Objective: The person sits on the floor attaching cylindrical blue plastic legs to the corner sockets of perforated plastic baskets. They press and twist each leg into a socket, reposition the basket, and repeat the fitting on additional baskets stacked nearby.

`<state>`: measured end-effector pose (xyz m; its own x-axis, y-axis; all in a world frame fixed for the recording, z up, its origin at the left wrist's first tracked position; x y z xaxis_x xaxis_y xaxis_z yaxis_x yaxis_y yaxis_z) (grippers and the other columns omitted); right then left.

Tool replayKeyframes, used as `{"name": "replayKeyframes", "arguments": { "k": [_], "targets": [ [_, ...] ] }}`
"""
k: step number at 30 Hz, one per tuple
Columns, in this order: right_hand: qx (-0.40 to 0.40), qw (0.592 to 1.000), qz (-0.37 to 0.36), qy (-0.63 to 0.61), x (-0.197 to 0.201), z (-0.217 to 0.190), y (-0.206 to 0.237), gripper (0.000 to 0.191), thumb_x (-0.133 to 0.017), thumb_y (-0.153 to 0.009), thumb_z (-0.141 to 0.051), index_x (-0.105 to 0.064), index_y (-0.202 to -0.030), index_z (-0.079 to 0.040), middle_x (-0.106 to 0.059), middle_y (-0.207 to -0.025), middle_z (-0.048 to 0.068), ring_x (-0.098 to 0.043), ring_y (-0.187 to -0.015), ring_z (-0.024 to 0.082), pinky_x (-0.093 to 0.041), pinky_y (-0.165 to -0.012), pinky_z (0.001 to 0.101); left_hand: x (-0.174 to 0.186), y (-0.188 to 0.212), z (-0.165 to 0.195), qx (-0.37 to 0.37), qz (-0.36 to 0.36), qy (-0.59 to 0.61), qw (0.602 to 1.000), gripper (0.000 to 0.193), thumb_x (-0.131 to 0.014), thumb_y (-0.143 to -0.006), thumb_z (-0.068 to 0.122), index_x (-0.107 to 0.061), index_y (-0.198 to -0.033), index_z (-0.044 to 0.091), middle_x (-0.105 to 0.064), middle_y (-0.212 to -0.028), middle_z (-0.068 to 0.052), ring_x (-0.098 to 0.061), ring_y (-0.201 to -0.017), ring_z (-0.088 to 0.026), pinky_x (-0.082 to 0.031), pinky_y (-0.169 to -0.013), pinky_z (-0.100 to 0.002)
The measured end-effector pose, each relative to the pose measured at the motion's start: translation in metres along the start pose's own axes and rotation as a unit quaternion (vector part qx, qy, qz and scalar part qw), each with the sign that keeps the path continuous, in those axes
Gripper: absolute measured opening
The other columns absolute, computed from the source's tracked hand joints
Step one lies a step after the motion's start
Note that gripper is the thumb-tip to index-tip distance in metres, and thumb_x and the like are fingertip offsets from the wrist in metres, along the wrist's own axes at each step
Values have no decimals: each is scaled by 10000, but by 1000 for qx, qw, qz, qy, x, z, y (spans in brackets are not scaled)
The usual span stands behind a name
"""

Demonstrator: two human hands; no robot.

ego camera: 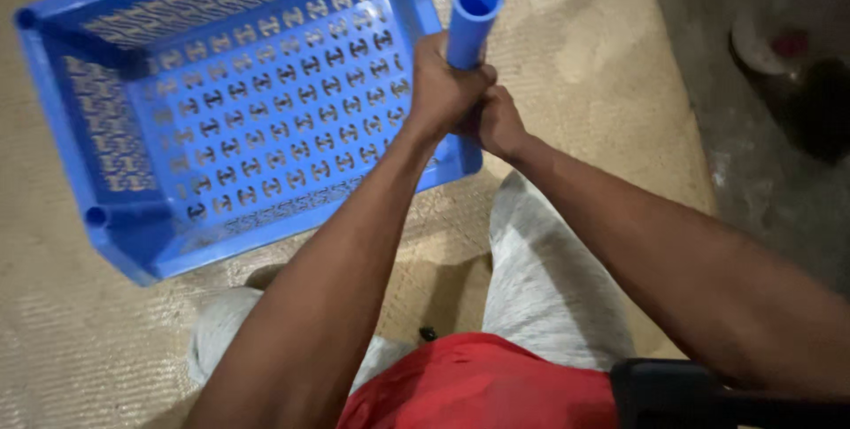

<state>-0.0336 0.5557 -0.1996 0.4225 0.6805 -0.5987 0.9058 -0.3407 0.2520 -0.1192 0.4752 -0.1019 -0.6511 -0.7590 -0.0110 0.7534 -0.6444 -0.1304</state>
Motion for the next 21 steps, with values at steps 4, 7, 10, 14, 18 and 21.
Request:
{"name": "replayKeyframes", "arguments": {
  "k": [4, 7, 10, 14, 18, 21],
  "targets": [
    [207, 750, -15, 628, -31, -33, 22, 623, -761, -814, -185, -574, -1391, -41, -710, -1136, 169, -685, -1030, 395, -551, -839, 466, 17, 15, -4, 7, 19, -63, 998, 538, -932, -626, 119, -598, -1032, 3, -650, -958, -92, -614, -897, -184, -526, -779, -354],
    [314, 651, 204, 660, -61, -29, 52, 629, -826, -706, -167, -603, -1283, -51, -671, -1073, 197, -661, -1009, 414, -536, -858, 462, 45, 61, -8, 45, 81, -94, 991, 697, -933, -672, 210, -573, -1230, -2, -639, -1165, -137, -607, -1101, -244, -496, -957, -376],
    [249, 700, 295, 600, -96, -9, 76, 440, -876, -762, -198, -618, -1087, -49, -668, -944, 140, -662, -901, 346, -522, -797, 443, 79, 108, 0, 116, 136, -70, 981, 639, -898, -750, 282, -606, -1245, 2, -666, -1189, -143, -631, -1132, -250, -506, -994, -371],
    [183, 812, 143, 535, -172, 25, 88, 226, -762, -813, -104, -668, -1011, -47, -701, -921, 119, -692, -854, 242, -552, -743, 378, 129, 163, 41, 136, 204, -19, 969, 548, -842, -801, 309, -643, -1219, 14, -694, -1201, -113, -662, -1129, -210, -532, -972, -346],
    [146, 862, -19, 485, -270, 63, 98, 185, -688, -827, -62, -683, -1010, -38, -760, -935, 84, -722, -851, 178, -568, -734, 334, 195, 230, 97, 90, 306, -33, 947, 382, -799, -849, 247, -696, -1136, 17, -739, -1091, -95, -691, -1073, -178, -542, -957, -335],
    [134, 865, -135, 464, -350, 94, 111, 199, -713, -804, -64, -701, -999, -29, -768, -920, 73, -728, -846, 164, -581, -760, 313, 249, 285, 136, 32, 391, -67, 918, 269, -784, -887, 200, -721, -1068, 12, -754, -1020, -67, -710, -1002, -154, -552, -935, -314]
  ]
}}
Point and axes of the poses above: each hand's wrist, its own y-axis away from the middle knuckle, its own x-axis out of the back of the hand, z = x × y, the point moved 3 cm from there along -y, towards the middle knuckle
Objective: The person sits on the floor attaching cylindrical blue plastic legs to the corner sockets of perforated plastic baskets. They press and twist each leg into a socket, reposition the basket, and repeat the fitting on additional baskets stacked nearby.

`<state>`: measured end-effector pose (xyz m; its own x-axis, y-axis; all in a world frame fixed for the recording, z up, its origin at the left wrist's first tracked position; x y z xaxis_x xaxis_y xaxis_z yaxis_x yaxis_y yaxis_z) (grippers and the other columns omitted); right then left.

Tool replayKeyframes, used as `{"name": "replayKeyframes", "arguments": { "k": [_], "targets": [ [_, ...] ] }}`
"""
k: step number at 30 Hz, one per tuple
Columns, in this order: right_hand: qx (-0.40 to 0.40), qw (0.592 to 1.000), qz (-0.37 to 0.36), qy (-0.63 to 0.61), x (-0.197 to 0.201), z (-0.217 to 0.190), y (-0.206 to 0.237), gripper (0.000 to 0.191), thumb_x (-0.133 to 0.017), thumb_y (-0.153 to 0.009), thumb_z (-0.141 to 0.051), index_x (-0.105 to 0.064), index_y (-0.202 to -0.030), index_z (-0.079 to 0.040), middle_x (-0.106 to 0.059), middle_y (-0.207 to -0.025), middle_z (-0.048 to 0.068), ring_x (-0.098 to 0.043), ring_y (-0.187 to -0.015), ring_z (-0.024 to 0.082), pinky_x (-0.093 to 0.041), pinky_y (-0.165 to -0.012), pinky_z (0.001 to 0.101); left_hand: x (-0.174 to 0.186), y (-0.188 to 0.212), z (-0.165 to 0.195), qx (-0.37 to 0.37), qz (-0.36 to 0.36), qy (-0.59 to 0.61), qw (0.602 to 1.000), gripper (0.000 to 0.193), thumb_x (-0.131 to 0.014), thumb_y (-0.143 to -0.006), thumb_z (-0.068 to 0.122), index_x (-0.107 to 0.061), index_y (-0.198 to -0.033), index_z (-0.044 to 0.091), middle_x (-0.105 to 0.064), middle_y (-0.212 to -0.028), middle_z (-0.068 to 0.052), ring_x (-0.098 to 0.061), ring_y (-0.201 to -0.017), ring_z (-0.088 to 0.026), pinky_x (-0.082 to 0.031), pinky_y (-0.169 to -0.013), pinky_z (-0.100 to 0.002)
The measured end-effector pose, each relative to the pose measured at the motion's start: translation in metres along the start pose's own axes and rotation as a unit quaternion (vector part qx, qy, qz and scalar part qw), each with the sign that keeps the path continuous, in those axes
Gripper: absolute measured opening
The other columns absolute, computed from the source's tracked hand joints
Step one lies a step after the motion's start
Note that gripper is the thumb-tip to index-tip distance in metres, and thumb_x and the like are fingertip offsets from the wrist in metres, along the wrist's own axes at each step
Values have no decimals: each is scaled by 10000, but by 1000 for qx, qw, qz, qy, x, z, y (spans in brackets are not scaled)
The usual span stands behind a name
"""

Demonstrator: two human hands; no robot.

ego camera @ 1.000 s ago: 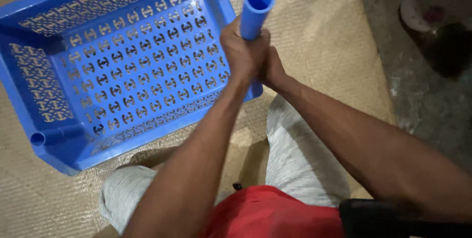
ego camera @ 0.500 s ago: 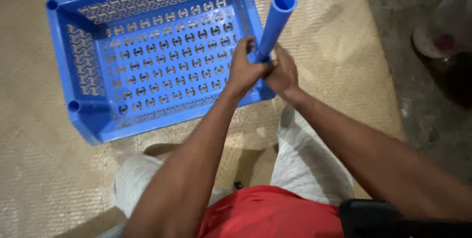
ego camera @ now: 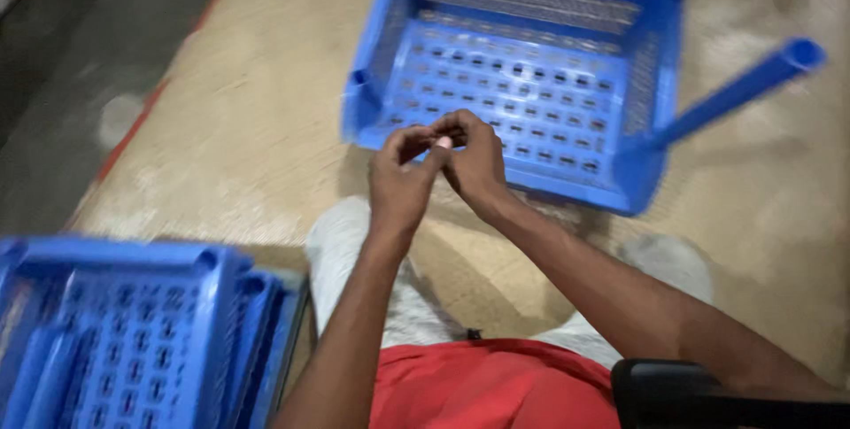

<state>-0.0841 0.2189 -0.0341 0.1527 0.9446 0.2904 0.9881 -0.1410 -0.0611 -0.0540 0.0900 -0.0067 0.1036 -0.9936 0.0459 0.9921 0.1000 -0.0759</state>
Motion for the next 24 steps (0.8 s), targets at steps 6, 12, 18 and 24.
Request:
{"name": "replayKeyframes", "arguments": {
  "k": [6, 12, 18, 24],
  "targets": [
    [73, 984, -156, -49, -137, -86, 36, 163, -726, -860, -93, -703, -1002, -18, -753, -907, 53, -718, -839, 140, -587, -780, 301, 174, 47, 28, -31, 220, -67, 973, 161, -752, -924, 136, -721, -1022, 13, -751, -926, -40, -712, -848, -110, -578, -793, -259],
    [123, 948, -288, -65, -256, -140, 98, 149, -711, -867, -104, -710, -989, -19, -756, -887, 54, -724, -808, 122, -595, -754, 293, 322, 130, -2, -1, 397, -108, 911, 103, -753, -939, 109, -727, -968, 14, -746, -861, -48, -697, -774, -104, -558, -724, -244],
    [192, 887, -418, -46, -333, -153, 150, 169, -714, -866, -123, -731, -1000, -21, -762, -887, 73, -729, -812, 144, -598, -780, 306, 477, 224, -45, 73, 471, -433, 765, 371, -829, -836, 193, -705, -1145, 30, -738, -1117, -165, -713, -1029, -328, -549, -908, -433],
    [196, 781, -592, 36, -374, -145, 193, 235, -737, -864, -193, -732, -1044, -42, -771, -937, 82, -740, -848, 172, -593, -800, 327, 549, 273, -88, 343, 336, -575, 663, 694, -804, -741, 281, -602, -1373, 78, -538, -1428, -166, -453, -1380, -380, -370, -1041, -679]
  ]
}}
Point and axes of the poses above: each hand's wrist, its own y-axis away from the middle knuckle, its own x-axis out of the back of the hand, z = x × y, the point moved 3 cm from there along -y, towards the middle knuckle
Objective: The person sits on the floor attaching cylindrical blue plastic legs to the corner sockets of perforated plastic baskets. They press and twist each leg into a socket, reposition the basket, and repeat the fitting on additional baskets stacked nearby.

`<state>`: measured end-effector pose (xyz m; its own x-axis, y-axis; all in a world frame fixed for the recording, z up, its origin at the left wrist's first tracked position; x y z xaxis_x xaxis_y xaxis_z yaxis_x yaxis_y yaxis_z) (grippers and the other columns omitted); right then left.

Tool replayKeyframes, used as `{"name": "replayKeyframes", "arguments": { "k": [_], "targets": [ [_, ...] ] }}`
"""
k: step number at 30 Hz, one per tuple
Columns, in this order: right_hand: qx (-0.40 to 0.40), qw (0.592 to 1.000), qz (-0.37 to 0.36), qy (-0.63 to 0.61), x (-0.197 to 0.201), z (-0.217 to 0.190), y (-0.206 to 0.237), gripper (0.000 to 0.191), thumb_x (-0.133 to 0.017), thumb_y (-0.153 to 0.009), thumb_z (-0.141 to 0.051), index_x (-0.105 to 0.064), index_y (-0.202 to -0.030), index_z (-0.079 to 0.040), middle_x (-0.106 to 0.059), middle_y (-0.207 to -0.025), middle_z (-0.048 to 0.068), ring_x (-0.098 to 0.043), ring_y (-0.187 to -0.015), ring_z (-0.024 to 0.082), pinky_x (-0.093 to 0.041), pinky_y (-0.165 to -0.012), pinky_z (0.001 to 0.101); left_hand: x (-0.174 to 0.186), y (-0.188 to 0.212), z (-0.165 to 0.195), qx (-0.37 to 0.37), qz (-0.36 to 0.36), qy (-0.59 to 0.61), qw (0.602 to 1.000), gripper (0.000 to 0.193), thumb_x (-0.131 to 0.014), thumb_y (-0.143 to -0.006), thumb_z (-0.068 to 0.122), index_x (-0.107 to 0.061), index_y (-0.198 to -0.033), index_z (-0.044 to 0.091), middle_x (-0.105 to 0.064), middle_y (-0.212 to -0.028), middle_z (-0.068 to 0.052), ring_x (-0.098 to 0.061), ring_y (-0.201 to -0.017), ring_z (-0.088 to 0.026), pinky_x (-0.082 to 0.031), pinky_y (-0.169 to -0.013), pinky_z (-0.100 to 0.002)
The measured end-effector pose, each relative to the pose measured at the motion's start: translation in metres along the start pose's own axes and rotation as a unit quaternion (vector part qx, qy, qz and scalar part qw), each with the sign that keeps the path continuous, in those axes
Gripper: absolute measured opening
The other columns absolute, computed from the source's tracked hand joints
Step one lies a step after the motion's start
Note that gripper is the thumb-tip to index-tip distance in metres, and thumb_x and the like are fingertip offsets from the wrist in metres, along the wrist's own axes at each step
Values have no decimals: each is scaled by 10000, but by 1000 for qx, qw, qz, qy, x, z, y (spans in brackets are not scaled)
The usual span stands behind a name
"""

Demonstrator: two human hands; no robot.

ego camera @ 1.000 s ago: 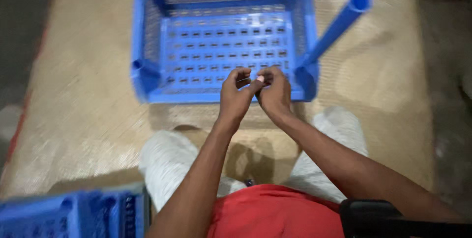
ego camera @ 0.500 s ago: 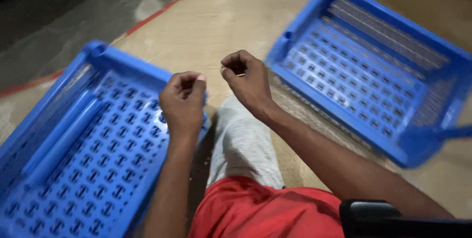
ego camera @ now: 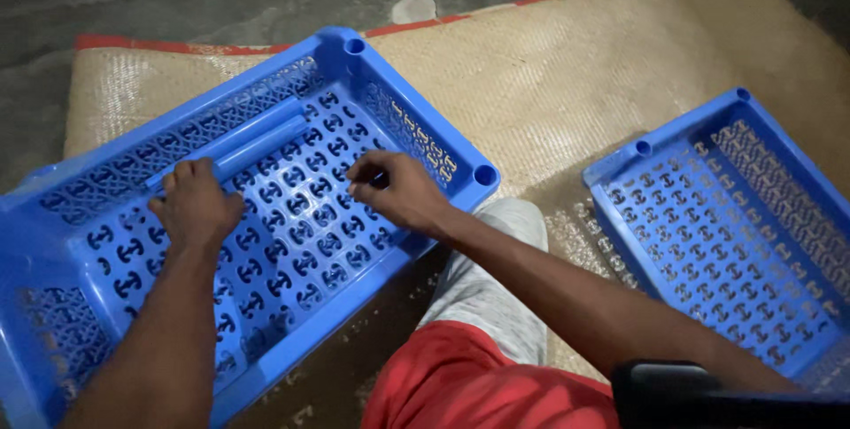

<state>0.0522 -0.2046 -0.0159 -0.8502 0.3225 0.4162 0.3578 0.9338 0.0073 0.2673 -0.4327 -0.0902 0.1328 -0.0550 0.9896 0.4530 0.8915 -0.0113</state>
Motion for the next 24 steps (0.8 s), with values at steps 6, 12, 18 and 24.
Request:
{"name": "replayKeyframes", "arguments": {
  "k": [6, 12, 18, 24],
  "targets": [
    [-2, 999, -37, 5, -23, 2, -5, 260, -733, -867, -216, -730, -1063, -45, -770, -978, 83, -747, -892, 185, -598, -837, 335, -8, -5, 10, 37, -74, -42, 996, 541, -831, -806, 422, -717, -1258, 148, -459, -1450, -201, -370, -1415, -426, -275, -1096, -715],
    [-23, 999, 9, -20, -6, 1, 5, 431, -753, -858, -280, -667, -1194, -25, -748, -1039, 105, -752, -898, 192, -611, -800, 336, 33, 42, 52, -49, -16, 107, 993, 525, -801, -860, 390, -705, -1319, 155, -681, -1195, -177, -652, -1121, -394, -488, -936, -596],
    [-35, 979, 143, -139, 46, -16, 21, 658, -765, -880, -405, -514, -1290, 45, -720, -1035, 133, -737, -871, 181, -627, -730, 331, 110, 98, 138, -202, 99, 307, 925, 504, -880, -766, 327, -742, -1164, 52, -712, -1028, -173, -697, -894, -380, -538, -765, -449],
    [-69, 916, 315, -241, 130, 4, 82, 516, -736, -917, -340, -560, -1228, 31, -707, -916, 122, -706, -766, 167, -614, -660, 304, 117, 121, 258, -330, -24, 373, 867, 405, -885, -804, 259, -742, -1131, 68, -736, -998, -151, -724, -897, -314, -558, -799, -419]
  ]
}}
Point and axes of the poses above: each hand's wrist, its own y-axis away from the middle knuckle, its own x-axis out of the back of the hand, z = x × y, the point moved 3 cm from there along -y, towards the middle knuckle
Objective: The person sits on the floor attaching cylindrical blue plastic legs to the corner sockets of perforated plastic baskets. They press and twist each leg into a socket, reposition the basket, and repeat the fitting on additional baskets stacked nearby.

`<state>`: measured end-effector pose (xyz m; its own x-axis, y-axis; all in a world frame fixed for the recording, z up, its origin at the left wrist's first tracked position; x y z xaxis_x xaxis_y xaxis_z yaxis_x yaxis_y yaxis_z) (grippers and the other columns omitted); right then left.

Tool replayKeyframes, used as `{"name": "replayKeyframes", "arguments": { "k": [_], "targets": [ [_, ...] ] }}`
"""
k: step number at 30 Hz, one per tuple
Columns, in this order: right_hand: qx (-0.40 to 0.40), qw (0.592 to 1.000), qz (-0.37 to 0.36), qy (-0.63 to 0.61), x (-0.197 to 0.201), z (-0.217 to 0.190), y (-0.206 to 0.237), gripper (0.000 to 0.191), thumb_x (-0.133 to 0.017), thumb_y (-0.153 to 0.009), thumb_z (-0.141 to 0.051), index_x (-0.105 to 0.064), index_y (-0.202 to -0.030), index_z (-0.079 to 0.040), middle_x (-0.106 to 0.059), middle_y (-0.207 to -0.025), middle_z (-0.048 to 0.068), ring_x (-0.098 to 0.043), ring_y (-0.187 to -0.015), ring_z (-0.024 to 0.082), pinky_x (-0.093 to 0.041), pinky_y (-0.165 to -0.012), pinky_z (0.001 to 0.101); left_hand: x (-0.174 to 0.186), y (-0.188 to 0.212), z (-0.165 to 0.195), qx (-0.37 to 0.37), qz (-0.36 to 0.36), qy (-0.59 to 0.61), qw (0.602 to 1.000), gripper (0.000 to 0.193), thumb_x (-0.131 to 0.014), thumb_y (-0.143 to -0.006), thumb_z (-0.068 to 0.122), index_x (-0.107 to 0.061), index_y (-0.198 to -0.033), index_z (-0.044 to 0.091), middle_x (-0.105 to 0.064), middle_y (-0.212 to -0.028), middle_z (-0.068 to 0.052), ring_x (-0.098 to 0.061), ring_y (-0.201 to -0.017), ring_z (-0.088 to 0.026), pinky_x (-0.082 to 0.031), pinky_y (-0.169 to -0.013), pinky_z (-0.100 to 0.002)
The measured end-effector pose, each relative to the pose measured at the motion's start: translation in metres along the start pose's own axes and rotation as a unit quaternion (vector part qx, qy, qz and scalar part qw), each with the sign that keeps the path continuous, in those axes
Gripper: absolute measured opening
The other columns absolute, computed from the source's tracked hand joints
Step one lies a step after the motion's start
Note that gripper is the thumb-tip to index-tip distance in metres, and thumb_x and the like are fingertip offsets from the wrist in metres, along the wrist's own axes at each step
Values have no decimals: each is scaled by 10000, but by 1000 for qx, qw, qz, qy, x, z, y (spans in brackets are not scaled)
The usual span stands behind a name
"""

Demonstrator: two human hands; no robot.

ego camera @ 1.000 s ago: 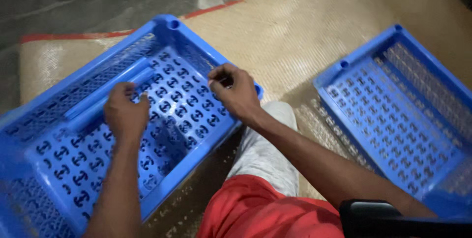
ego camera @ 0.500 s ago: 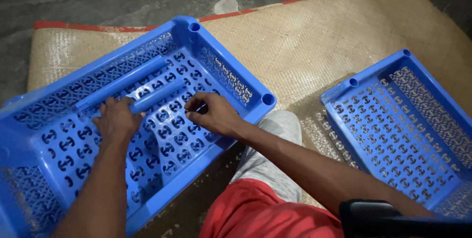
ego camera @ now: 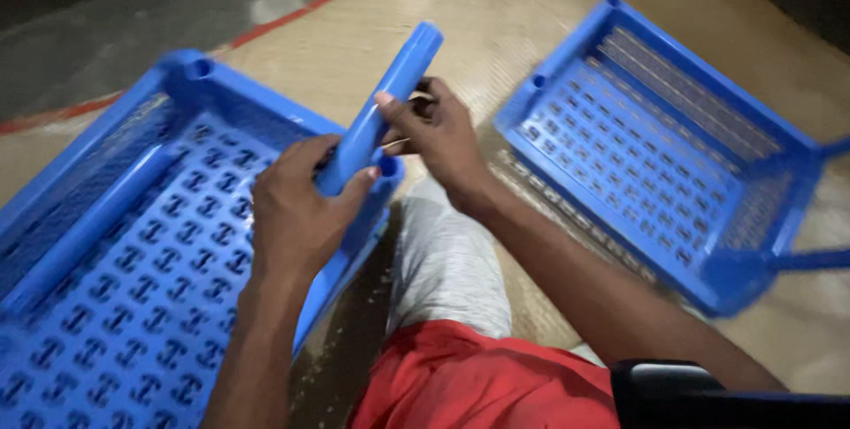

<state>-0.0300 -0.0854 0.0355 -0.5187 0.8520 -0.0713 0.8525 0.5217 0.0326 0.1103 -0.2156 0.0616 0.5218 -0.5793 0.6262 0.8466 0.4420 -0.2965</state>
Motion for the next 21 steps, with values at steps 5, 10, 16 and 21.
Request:
{"name": "replayKeyframes", "arguments": {
  "k": [5, 10, 16, 21],
  "targets": [
    [-47, 987, 154, 17, 117, 24, 13, 459, -715, -919, -364, -612, -1205, -21, -715, -929, 77, -712, -751, 142, -607, -659, 289, -85, -27, 34, 41, -231, 201, 951, 677, -784, -648, 138, -595, -1296, 92, -712, -1068, -99, -712, -965, -212, -588, -820, -380],
    [-62, 966, 215, 131, 218, 106, 22, 598, -487, -1105, -483, -717, -1187, 63, -761, -1035, 165, -699, -851, 199, -552, -777, 375, -155, -17, 73, 66, -226, 206, 950, 599, -793, -637, 168, -631, -1205, 68, -743, -1065, -122, -741, -974, -250, -598, -862, -383],
    [81, 794, 158, 581, 281, 165, 52, 691, -740, -642, -92, -596, -1291, 96, -658, -1178, 301, -657, -994, 489, -543, -856, 566, -198, -18, 100, 66, -230, 106, 965, 462, -775, -682, 188, -727, -1130, 85, -769, -1098, -132, -740, -1039, -283, -567, -909, -394],
    [-59, 790, 51, 608, 310, 171, 73, 511, -605, -836, 0, -650, -1333, -113, -709, -1232, 153, -658, -1019, 415, -522, -853, 541, -220, -27, 132, 82, -247, 86, 962, 413, -762, -693, 167, -735, -1097, 87, -776, -1084, -118, -749, -1027, -277, -568, -900, -391]
  ]
}}
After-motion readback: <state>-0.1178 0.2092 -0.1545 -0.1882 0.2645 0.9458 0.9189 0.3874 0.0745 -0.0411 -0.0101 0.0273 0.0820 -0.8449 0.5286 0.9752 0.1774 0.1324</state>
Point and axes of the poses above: each hand's wrist, its own y-axis away from the middle knuckle, its own x-axis out of the back of the hand, z = x × y, the point moved 3 cm from there along -y, towards the middle knuckle
